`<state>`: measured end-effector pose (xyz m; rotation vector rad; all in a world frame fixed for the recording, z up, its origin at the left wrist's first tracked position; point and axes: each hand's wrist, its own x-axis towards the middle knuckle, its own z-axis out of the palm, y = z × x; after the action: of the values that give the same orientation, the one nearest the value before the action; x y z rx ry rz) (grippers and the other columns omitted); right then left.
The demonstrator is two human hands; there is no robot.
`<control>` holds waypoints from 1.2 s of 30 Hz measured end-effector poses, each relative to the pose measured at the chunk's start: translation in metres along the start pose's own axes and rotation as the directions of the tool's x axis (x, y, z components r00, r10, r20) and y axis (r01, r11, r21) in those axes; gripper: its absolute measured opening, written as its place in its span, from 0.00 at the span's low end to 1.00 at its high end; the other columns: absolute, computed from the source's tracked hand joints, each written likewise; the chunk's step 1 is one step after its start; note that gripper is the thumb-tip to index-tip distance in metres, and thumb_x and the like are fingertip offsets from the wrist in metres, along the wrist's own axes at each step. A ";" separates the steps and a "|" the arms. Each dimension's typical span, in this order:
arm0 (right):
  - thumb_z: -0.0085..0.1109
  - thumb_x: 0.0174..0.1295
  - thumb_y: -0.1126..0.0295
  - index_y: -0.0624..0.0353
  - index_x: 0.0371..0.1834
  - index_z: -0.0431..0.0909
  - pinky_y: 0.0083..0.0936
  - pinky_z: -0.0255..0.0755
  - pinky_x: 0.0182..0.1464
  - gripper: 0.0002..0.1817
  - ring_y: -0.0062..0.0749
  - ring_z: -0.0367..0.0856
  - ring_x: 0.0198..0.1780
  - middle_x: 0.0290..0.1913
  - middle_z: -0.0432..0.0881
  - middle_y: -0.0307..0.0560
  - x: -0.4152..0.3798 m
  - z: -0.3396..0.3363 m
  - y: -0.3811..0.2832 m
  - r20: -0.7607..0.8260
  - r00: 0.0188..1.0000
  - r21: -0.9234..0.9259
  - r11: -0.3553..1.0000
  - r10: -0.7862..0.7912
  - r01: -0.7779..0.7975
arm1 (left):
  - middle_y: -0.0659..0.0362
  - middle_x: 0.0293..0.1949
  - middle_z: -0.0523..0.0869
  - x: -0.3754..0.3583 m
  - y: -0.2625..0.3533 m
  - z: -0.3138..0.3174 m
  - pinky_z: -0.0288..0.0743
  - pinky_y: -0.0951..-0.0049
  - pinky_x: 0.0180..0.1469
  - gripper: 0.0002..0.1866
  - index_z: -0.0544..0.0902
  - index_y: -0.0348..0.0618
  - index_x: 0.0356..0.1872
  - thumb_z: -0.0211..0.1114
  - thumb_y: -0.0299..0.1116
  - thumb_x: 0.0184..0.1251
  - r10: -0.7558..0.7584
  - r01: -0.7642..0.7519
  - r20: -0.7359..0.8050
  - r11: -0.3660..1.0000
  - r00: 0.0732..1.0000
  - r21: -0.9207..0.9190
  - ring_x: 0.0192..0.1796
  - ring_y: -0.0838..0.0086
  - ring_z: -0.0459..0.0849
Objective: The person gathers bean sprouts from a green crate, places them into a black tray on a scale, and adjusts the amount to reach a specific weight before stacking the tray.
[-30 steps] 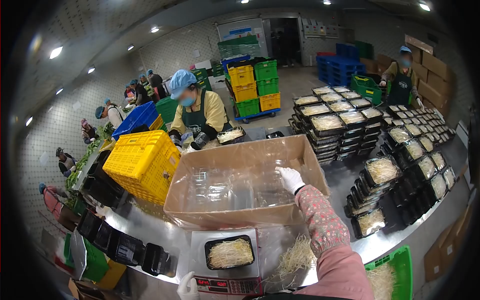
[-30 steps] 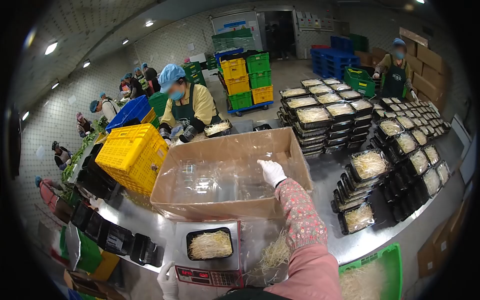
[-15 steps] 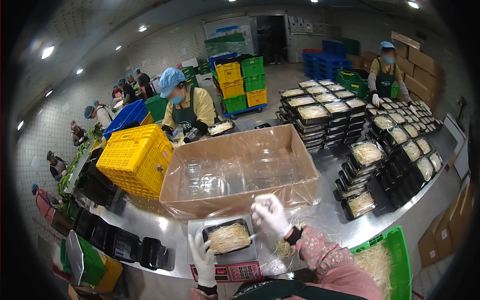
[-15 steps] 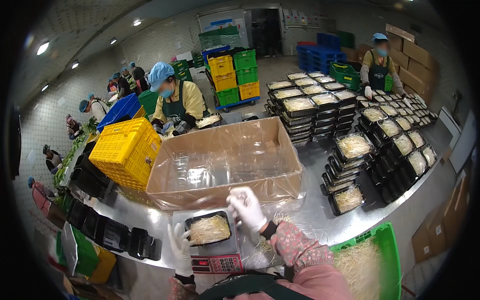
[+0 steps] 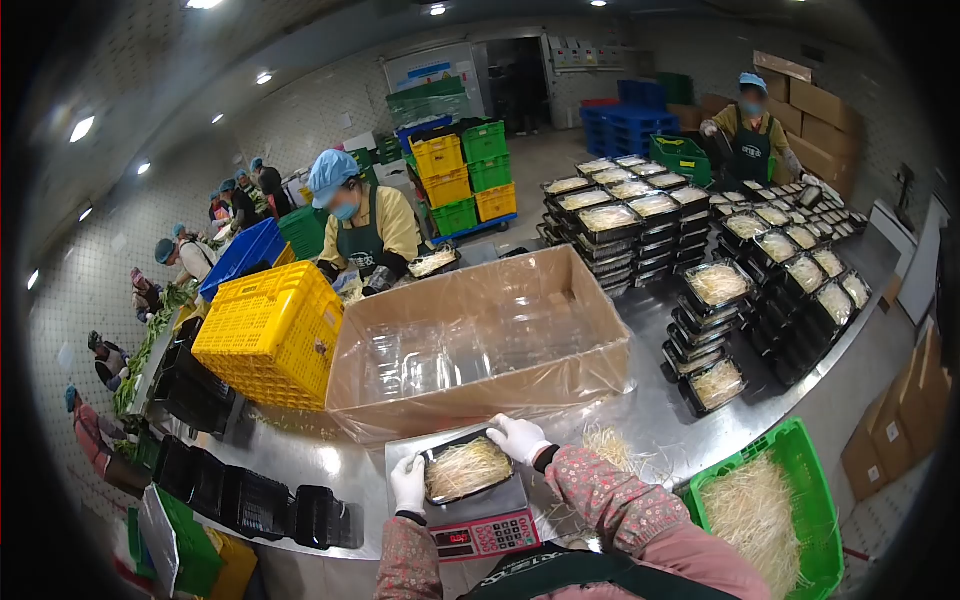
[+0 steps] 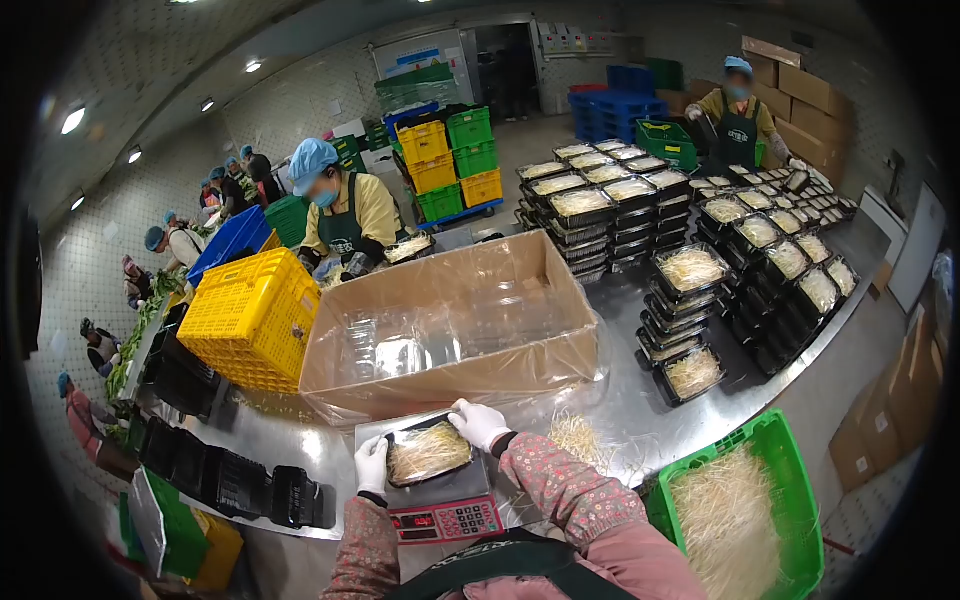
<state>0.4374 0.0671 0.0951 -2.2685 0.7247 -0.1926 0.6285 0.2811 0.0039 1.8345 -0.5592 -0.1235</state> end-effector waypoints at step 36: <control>0.71 0.59 0.58 0.61 0.43 0.70 0.23 0.74 0.38 0.23 0.29 0.80 0.37 0.33 0.79 0.42 -0.114 -0.058 0.065 -0.028 0.999 0.585 0.810 -0.042 0.050 | 0.61 0.32 0.80 -0.072 0.113 -0.005 0.82 0.76 0.34 0.10 0.71 0.42 0.35 0.61 0.17 0.57 -0.095 0.447 0.558 0.714 0.824 -0.539 0.32 0.77 0.82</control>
<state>0.2939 0.0577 0.1002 -1.6879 0.5214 -0.3982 0.5315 0.2911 0.0961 1.1552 -0.4887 -0.9215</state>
